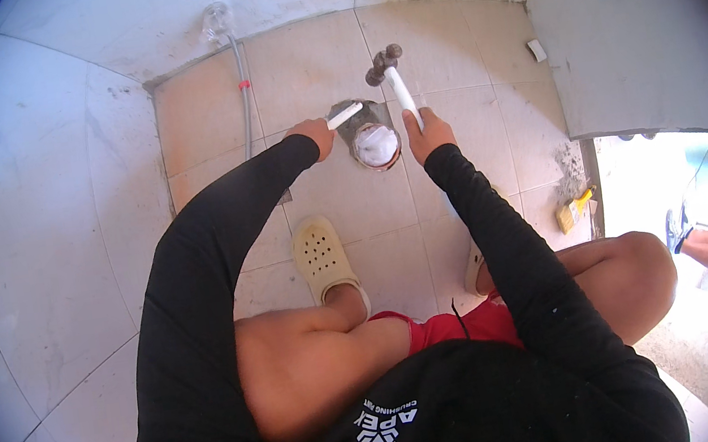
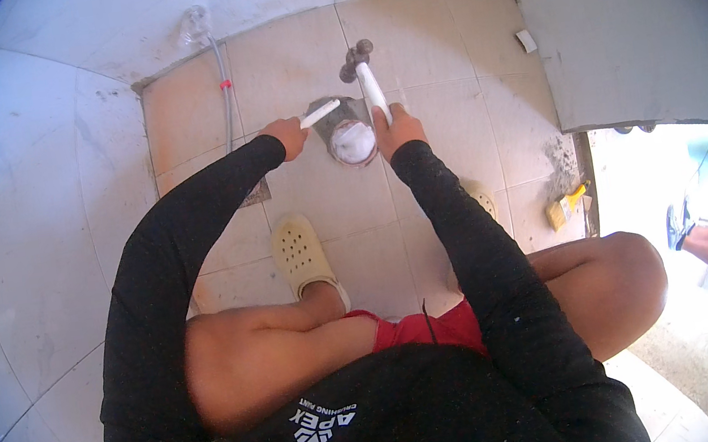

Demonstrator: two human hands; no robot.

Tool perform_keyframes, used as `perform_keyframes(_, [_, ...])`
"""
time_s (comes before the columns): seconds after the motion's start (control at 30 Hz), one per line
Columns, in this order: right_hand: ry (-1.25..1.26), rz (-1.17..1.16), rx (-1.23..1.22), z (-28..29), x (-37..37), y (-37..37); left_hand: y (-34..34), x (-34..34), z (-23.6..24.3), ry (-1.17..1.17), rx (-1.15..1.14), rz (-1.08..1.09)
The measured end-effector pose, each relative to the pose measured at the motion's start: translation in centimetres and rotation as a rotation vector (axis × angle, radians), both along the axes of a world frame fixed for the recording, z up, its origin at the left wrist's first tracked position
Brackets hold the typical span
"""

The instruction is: The person uses a hammer and chisel to break a pipe protruding from a tiled floor, then scrapes away debris and sweeps the area with a brush. The person repeatedly strikes the pipe, removes fragments, and cleans the surrounding tiles.

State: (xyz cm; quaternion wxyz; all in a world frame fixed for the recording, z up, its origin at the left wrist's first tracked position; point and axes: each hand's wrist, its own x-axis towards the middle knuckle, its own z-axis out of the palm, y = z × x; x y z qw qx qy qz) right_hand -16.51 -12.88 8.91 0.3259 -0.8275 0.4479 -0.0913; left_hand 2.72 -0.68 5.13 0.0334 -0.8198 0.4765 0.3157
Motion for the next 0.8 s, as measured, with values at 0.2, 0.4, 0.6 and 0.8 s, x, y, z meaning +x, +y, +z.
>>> perform_keyframes(0.2, [0.174,0.075,0.055,-1.4,1.5,-0.3,-0.7,-0.1,0.6,-0.001,0.035,0.013])
perform_keyframes(0.4, [0.051,-0.056,-0.028,-2.4,1.9,-0.7,-0.8,0.1,0.5,0.011,0.054,-0.015])
perform_keyframes(0.6, [0.210,0.133,0.060,-2.6,1.9,-0.3,-1.3,0.0,1.0,-0.003,0.092,-0.047])
perform_keyframes(0.8, [0.131,-0.058,0.147,-3.2,1.4,1.4,-0.6,-0.5,0.9,-0.008,0.063,0.022])
